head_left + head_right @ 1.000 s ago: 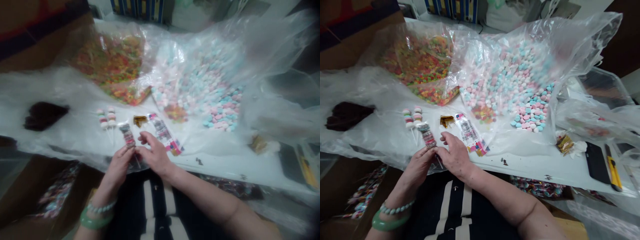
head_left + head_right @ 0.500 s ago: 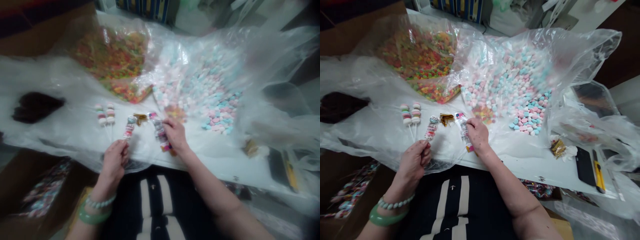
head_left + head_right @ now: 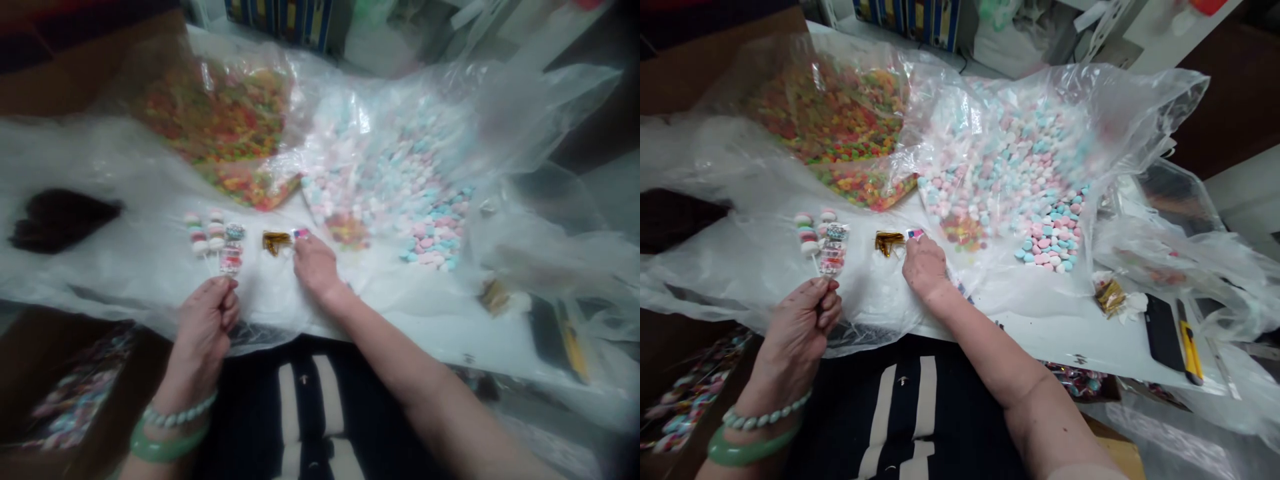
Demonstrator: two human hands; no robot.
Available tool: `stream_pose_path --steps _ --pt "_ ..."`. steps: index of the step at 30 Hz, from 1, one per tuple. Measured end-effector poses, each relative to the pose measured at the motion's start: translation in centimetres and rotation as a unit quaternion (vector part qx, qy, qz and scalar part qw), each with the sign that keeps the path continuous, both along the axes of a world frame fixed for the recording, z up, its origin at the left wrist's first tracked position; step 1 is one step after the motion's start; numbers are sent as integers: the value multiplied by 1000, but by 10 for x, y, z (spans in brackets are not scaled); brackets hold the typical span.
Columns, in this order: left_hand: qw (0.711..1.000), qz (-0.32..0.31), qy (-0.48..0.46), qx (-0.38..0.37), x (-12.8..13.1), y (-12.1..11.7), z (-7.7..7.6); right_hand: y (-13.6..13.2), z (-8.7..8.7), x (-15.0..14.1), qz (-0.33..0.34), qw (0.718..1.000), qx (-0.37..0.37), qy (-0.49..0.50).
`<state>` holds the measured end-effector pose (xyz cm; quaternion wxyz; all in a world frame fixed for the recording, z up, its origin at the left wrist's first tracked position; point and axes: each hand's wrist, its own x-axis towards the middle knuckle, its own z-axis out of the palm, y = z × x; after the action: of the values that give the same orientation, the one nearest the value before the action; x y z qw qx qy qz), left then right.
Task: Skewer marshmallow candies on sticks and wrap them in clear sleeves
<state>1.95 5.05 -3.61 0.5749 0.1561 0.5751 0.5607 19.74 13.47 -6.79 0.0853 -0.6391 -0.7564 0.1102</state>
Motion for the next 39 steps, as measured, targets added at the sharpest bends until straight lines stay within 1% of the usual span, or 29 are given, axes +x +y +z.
stream_pose_path --steps 2,4,7,10,12,15,17,18,19,21,23,24,26,28,30,32,34,36,37,39 --pt "1000 8 -18 6 -3 -1 -1 3 -5 1 -10 1000 -8 10" --pt "999 17 -29 9 -7 -2 -3 0 -6 6 -25 999 0 30" --pt "999 33 -38 -13 -9 -1 -4 -8 -3 15 -32 997 0 71" --pt "998 30 -43 -47 -2 2 -5 -13 1 18 -28 995 5 97" --pt "997 16 -45 -63 4 4 -5 -11 2 14 3 995 18 95" --pt "996 -5 -58 -66 9 4 -5 -3 -2 4 82 994 35 56" --pt "996 -10 -65 -65 9 3 -5 3 -6 -1 111 993 34 31" --pt "996 -10 -66 -63 9 2 -5 5 -7 -1 115 992 34 34" --pt "996 -7 -66 -62 8 1 -5 6 -9 0 115 991 37 50" --pt "996 0 -65 -61 6 0 -6 7 -10 5 101 987 54 114" --pt "996 5 -68 -62 4 0 -6 7 -10 12 68 979 77 176" --pt "996 6 -69 -63 4 0 -7 7 -9 15 54 977 82 191" --pt "995 0 -73 -67 5 1 -9 7 -6 17 57 980 74 175" --pt "994 -9 -80 -74 6 3 -10 7 -4 13 101 987 50 115" --pt "992 -14 -88 -90 7 4 -10 7 -4 6 141 988 32 58" --pt "991 -13 -90 -101 6 5 -8 8 -4 2 150 987 30 50" --pt "991 -4 -89 -98 3 4 -6 7 -4 4 136 983 43 112" --pt "992 6 -92 -85 -1 3 -5 3 -1 10 104 967 56 226" --pt "992 10 -93 -81 -3 3 -5 1 1 14 82 951 55 293" --pt "992 9 -93 -80 -4 2 -6 -3 6 21 23 905 24 424"
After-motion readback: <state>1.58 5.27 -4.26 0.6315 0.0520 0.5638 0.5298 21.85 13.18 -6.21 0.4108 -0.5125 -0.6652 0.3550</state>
